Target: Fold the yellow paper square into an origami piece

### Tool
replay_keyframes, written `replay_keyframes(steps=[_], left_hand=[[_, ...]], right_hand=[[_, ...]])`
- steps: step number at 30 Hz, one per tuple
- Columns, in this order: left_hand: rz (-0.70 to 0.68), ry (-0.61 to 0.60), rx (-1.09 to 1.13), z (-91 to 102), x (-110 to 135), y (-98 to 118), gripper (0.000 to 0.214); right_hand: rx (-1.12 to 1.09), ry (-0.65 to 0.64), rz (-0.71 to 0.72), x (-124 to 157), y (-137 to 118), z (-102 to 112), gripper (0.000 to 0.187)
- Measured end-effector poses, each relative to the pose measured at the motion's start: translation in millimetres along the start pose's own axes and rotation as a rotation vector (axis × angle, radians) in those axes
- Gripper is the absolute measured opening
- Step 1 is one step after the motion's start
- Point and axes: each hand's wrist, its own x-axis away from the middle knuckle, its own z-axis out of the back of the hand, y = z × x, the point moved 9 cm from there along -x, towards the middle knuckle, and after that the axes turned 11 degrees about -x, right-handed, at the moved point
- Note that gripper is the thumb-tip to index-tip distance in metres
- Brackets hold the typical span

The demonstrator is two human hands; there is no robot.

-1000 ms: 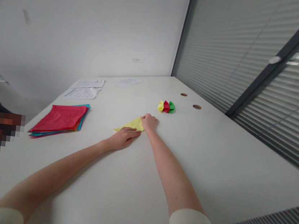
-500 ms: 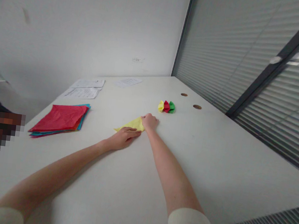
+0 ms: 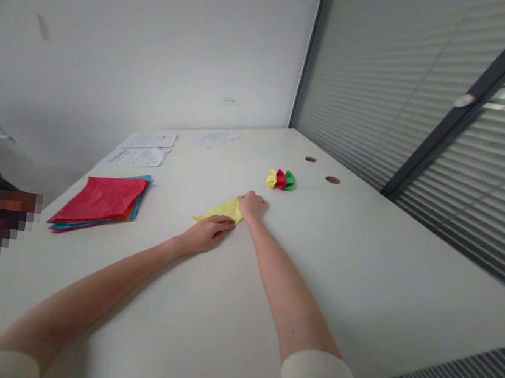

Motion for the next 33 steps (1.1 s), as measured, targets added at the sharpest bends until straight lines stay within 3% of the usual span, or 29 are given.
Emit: replay_keyframes(steps=[4, 11, 18, 24, 33], left_hand=[[0.101, 0.013, 0.019, -1.3, 4, -9, 0.031], [0.14, 0.032, 0.128, -8.4, 6, -20, 0.03], [0.096, -0.002, 0.065, -7.2, 4, -13, 0.028], [0.057, -0.052, -0.039, -2.8, 2, -2, 0.043], [-0.016, -0.068, -0.07, -3.6, 1, 4, 0.035]], right_hand=[[0.005, 0.005, 0.009, 0, 0, -1, 0.029], [0.007, 0.004, 0.009, 0, 1, -2, 0.028], [0.001, 0.023, 0.019, 0, 1, -2, 0.028], [-0.002, 0.026, 0.019, 1, 1, -2, 0.027], [-0.002, 0.029, 0.021, -1, 2, -1, 0.027]])
